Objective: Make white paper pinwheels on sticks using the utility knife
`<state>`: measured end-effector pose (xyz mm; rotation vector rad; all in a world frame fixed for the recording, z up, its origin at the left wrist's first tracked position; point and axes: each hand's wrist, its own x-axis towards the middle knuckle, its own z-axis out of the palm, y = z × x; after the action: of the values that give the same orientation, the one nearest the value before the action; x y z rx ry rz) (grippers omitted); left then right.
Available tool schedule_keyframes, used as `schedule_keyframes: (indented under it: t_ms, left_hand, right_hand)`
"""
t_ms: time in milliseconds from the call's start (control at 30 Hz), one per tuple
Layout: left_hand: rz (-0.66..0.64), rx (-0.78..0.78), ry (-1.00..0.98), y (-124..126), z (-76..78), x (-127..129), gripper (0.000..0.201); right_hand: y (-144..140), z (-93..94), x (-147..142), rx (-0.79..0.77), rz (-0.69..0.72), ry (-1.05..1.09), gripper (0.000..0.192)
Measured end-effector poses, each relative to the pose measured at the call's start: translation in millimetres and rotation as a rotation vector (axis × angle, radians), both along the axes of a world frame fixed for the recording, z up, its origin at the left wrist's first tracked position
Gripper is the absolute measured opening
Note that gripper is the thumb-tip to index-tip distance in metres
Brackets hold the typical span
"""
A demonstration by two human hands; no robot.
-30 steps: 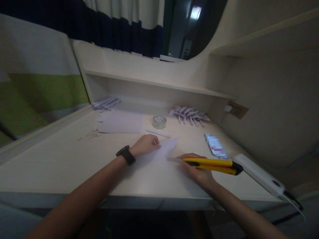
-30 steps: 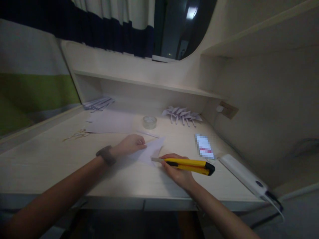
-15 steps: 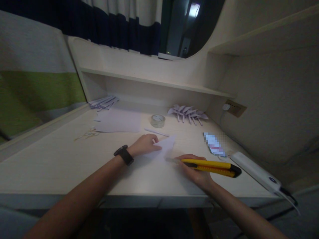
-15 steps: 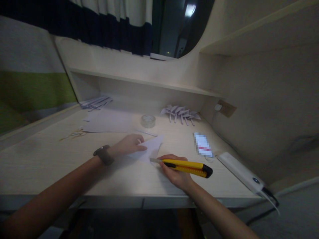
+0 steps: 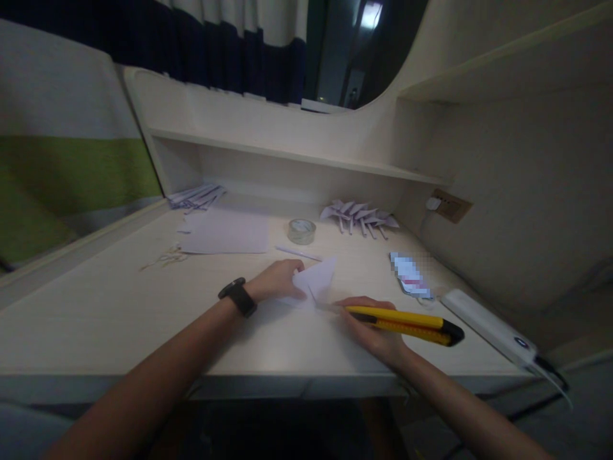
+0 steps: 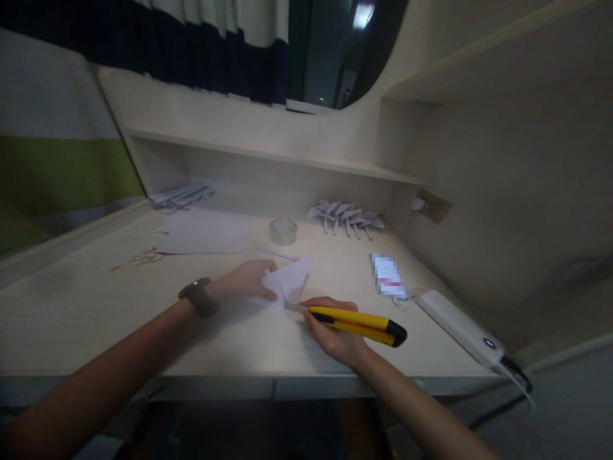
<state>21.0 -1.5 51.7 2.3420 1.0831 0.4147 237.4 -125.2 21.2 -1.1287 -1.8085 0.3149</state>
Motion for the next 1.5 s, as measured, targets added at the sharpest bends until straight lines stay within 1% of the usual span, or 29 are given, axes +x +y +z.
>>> schedule_keyframes:
  t_ms: [233,467,800,1000,1067,1200,1333,1500]
  left_hand:
    - [-0.004,-0.004,0.003,0.2,0.4,0.0,0.041]
    - [-0.004,-0.004,0.013,0.4,1.1,0.0,0.041]
    - [0.002,-0.001,0.011,-0.9,1.5,0.0,0.04]
    - [-0.007,-0.006,0.003,1.1,0.3,-0.1,0.042]
    - [-0.009,-0.026,0.0,3.0,-1.4,-0.3,0.042]
    - [-0.032,-0.095,-0.053,6.3,-3.2,-1.6,0.044]
    - [-0.07,-0.199,-0.128,6.4,-0.8,-2.9,0.044]
    - [-0.068,-0.313,-0.172,4.7,2.4,-2.7,0.049]
  right_hand:
    - [0.4,1.5,-1.8,0.006,0.011,-0.006,0.01]
    - [-0.3,2.1,-1.5,0.017,-0.028,-0.045,0.012]
    - [2.4,-2.4,0.2,0.007,0.007,-0.025,0.01]
    - [1.0,-1.1,1.8,0.033,0.023,-0.052,0.01]
    - [0.3,-0.7,2.4,0.035,0.02,-0.078,0.011]
    - [-0.6,-0.3,2.7,0.072,-0.03,-0.146,0.011]
    - [-1.5,1.0,2.4,0.096,-0.023,-0.174,0.011]
    - [-2.2,2.9,2.3,0.092,-0.019,-0.211,0.012]
